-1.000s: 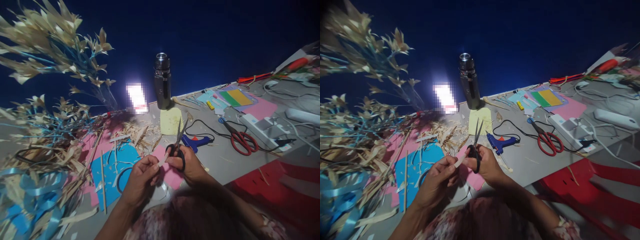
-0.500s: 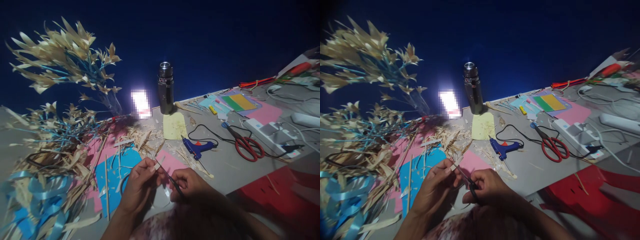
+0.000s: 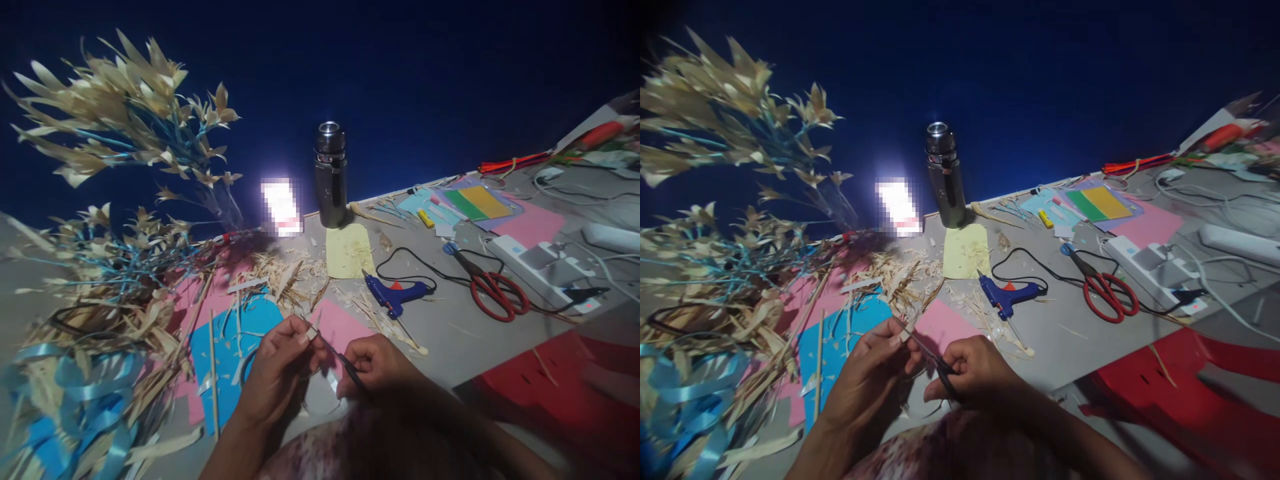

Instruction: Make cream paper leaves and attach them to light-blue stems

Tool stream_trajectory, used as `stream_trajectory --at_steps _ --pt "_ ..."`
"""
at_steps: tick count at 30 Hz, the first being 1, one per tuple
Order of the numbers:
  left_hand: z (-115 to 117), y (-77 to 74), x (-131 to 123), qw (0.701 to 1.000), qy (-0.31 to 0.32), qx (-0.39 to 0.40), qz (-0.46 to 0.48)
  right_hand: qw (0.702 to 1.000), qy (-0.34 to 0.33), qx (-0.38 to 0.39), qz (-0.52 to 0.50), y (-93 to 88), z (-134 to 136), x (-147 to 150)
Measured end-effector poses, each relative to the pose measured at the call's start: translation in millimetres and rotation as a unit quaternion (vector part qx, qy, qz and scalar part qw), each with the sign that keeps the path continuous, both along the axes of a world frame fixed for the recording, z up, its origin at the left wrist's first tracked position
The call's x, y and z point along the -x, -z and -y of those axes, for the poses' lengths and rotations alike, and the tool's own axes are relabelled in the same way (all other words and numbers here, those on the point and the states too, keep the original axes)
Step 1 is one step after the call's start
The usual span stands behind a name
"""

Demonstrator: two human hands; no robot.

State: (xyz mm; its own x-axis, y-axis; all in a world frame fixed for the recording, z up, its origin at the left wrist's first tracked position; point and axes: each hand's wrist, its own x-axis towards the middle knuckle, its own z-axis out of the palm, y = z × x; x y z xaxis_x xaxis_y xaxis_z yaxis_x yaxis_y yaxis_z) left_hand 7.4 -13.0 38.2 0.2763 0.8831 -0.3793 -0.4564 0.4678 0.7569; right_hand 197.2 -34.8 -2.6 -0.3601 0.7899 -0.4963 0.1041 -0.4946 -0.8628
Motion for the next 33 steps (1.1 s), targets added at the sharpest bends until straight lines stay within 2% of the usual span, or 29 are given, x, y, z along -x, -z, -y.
stream_trajectory --at_steps 3,5,7,9,12,14,16,18,20,22,24,26,27,29,33 --pt "-5.0 -1.5 11.5 0.998 0.026 -0.034 -0.052 0.996 -0.017 -0.044 0.071 -1.1 -1.8 -2.6" --pt "-10.9 -5.2 21.7 0.983 -0.005 -0.086 -0.161 0.981 -0.043 -0.104 0.157 -6.4 -4.6 -5.4" --pt "-17.2 -11.7 28.8 0.948 -0.028 -0.143 -0.283 0.949 -0.085 -0.168 0.252 -14.0 -8.3 -8.3" --pt "-22.3 -19.9 29.0 0.915 0.009 -0.179 -0.362 0.909 -0.133 -0.217 0.328 -21.2 -11.9 -10.3" --pt "-27.0 -29.1 17.8 0.870 0.081 -0.219 -0.435 0.863 -0.186 -0.252 0.396 -28.1 -16.4 -10.8" --pt "-29.4 -29.1 9.5 0.854 0.086 -0.249 -0.449 0.848 -0.200 -0.261 0.415 -30.4 -18.8 -10.2" --pt "-32.3 -24.1 5.6 0.860 0.079 -0.269 -0.425 0.845 -0.206 -0.264 0.416 -31.5 -20.6 -10.0" --pt "-35.8 -17.2 7.0 0.889 0.059 -0.261 -0.373 0.847 -0.205 -0.268 0.411 -31.2 -21.8 -11.2" --pt "-38.7 -12.6 11.2 0.924 -0.013 -0.216 -0.315 0.852 -0.192 -0.263 0.410 -29.3 -22.0 -14.0" --pt "-39.4 -12.5 14.7 0.950 -0.116 -0.149 -0.249 0.875 -0.140 -0.246 0.393 -26.0 -21.5 -16.9" --pt "-36.6 -15.3 13.9 0.966 -0.177 -0.083 -0.171 0.928 -0.047 -0.214 0.302 -23.4 -21.1 -17.2" --pt "-30.7 -17.4 7.4 0.982 -0.162 -0.021 -0.091 0.976 0.046 -0.167 0.130 -23.6 -21.1 -12.4" --pt "-27.0 -17.3 2.4 0.988 -0.143 0.007 -0.055 0.985 0.079 -0.145 0.042 -24.9 -21.5 -8.0" --pt "-19.4 -14.4 -9.4 0.992 -0.115 0.048 0.006 0.983 0.119 -0.120 -0.076 -28.6 -23.5 3.4" --pt "-8.2 -5.6 -27.1 0.988 -0.086 0.087 0.090 0.965 0.177 -0.151 -0.123 -31.4 -29.7 22.3"
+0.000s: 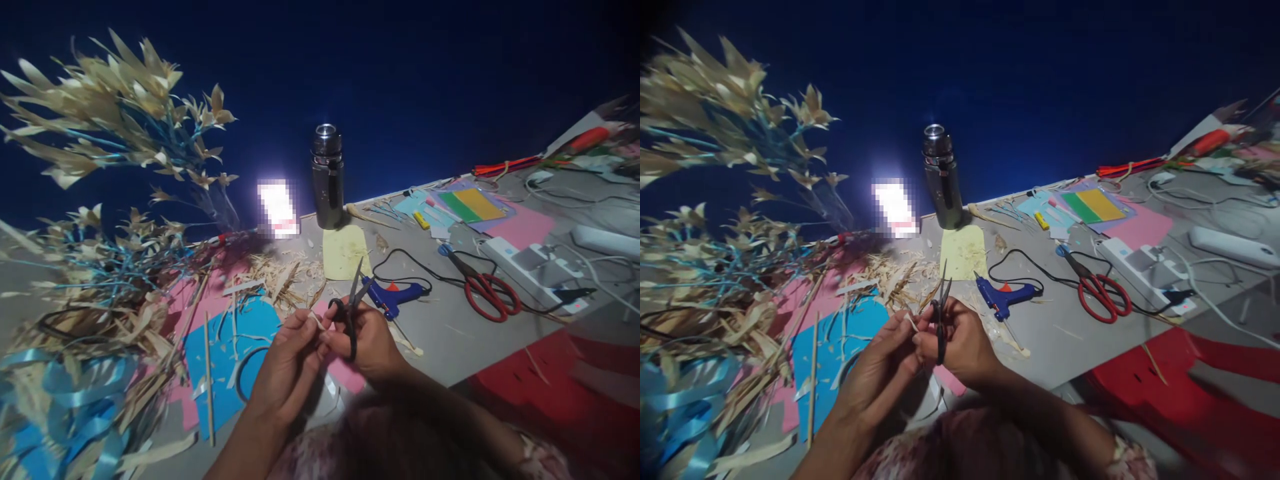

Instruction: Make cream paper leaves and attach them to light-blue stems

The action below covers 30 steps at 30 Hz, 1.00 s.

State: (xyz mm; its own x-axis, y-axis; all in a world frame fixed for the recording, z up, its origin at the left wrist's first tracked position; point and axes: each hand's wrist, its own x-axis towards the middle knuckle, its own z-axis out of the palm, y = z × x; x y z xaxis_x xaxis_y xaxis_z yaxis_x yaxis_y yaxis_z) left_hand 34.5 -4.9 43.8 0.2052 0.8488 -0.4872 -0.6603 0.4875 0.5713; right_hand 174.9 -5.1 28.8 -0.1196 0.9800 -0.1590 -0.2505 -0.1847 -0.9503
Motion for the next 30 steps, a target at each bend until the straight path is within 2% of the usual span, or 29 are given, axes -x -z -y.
stream_trajectory --at_steps 4,11,16,20,26,30 --pt "4.5 -0.2 -1.1 0.999 0.028 0.005 0.031 1.000 0.014 0.009 -0.014 3.5 -2.2 2.0" --pt "5.9 -2.1 1.4 0.992 0.084 -0.062 -0.066 0.999 -0.021 0.040 -0.010 -1.7 0.9 -4.5" --pt "5.4 2.2 6.3 0.992 0.118 -0.052 0.011 0.997 -0.044 0.060 -0.038 -5.5 3.3 -8.1" --pt "7.6 5.4 10.8 0.994 0.088 -0.028 0.053 0.998 -0.021 0.045 -0.045 -2.8 1.8 -10.0" --pt "14.0 6.4 -2.0 0.998 0.013 -0.027 -0.061 0.999 0.024 0.028 -0.025 3.1 2.1 2.2" --pt "11.7 1.8 -6.4 0.997 -0.003 -0.019 -0.069 0.999 0.039 0.012 0.020 -0.1 3.6 5.9"
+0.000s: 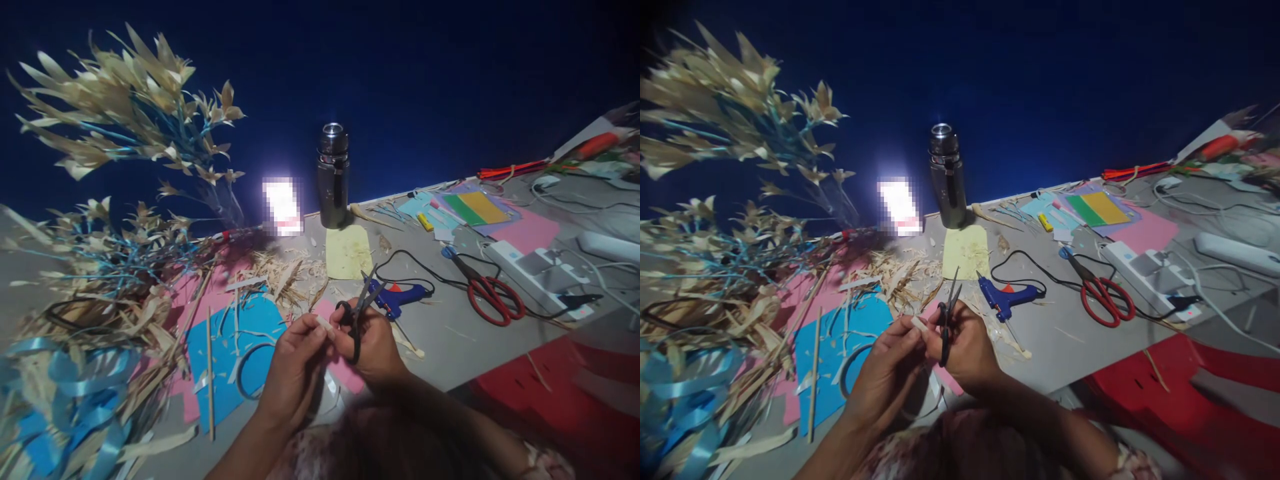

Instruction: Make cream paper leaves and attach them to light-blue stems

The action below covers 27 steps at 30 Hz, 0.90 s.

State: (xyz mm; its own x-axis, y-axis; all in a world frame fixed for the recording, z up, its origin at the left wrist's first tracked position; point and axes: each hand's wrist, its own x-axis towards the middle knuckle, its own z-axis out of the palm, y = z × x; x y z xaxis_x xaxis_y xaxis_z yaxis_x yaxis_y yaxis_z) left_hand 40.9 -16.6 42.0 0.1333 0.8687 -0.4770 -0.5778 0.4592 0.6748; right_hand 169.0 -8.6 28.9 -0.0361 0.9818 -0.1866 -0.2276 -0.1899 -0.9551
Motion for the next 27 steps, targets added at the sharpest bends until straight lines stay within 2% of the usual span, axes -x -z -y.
stream_trajectory --at_steps 5,8,10,14,17,19,22,24,27 --pt "-3.1 -4.3 4.5 0.999 0.029 -0.023 -0.029 0.999 -0.013 0.034 -0.014 -4.8 -4.6 -10.7" --pt "-2.5 -0.1 6.3 0.995 0.060 -0.041 -0.072 0.997 -0.019 0.045 -0.060 -1.8 -7.8 -15.5" --pt "-1.3 4.1 6.0 0.992 0.073 -0.054 -0.091 0.997 -0.028 0.040 -0.056 0.9 -8.9 -16.1" --pt "0.8 9.5 3.6 0.991 0.090 -0.059 -0.081 0.999 -0.012 0.022 -0.024 5.5 -9.8 -14.3" --pt "0.5 9.1 3.8 0.994 0.078 -0.051 -0.065 0.999 -0.006 0.030 -0.027 4.7 -9.6 -15.4" --pt "-0.4 7.2 6.0 0.997 0.051 -0.036 -0.054 0.998 -0.044 0.035 -0.025 1.3 -7.7 -18.0" --pt "-2.1 3.5 10.0 0.998 0.011 -0.041 -0.040 0.989 -0.140 0.044 -0.015 -2.4 -0.4 -21.1" --pt "-3.4 1.7 11.4 0.998 -0.004 -0.057 -0.034 0.980 -0.185 0.073 -0.002 -0.1 6.3 -20.3" --pt "-5.4 0.8 10.9 0.997 -0.017 -0.060 -0.036 0.970 -0.216 0.108 0.016 9.9 14.7 -16.0"
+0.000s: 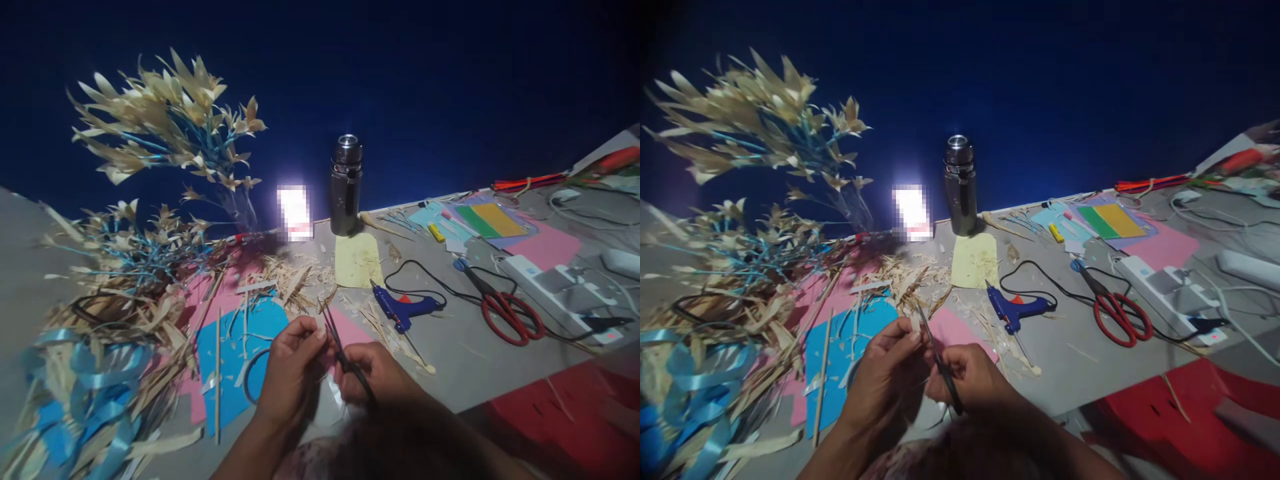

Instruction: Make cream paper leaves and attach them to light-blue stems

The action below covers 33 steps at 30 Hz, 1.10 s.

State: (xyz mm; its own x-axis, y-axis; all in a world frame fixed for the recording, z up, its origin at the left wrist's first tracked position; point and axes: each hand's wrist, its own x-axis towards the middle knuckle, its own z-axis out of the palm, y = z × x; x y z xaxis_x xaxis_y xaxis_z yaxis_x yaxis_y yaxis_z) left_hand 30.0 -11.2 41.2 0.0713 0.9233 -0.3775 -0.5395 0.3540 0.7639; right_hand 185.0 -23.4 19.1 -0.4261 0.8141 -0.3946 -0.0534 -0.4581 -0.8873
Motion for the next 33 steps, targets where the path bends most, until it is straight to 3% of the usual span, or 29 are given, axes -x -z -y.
stream_trajectory --at_steps 5,14,27,33 --pt "-1.0 -0.8 -2.2 1.000 0.013 -0.006 -0.017 1.000 0.005 0.000 0.018 11.3 3.9 4.1" --pt "0.0 -3.0 -1.8 1.000 0.006 -0.006 -0.028 0.998 0.008 0.027 0.055 3.0 2.6 4.0" --pt "-1.4 -4.3 1.3 1.000 0.019 -0.004 -0.021 0.999 -0.003 0.030 0.042 13.7 4.4 0.2" --pt "-0.5 -6.5 1.7 0.999 0.023 -0.006 -0.035 1.000 -0.025 0.008 0.016 10.6 6.6 -0.9"
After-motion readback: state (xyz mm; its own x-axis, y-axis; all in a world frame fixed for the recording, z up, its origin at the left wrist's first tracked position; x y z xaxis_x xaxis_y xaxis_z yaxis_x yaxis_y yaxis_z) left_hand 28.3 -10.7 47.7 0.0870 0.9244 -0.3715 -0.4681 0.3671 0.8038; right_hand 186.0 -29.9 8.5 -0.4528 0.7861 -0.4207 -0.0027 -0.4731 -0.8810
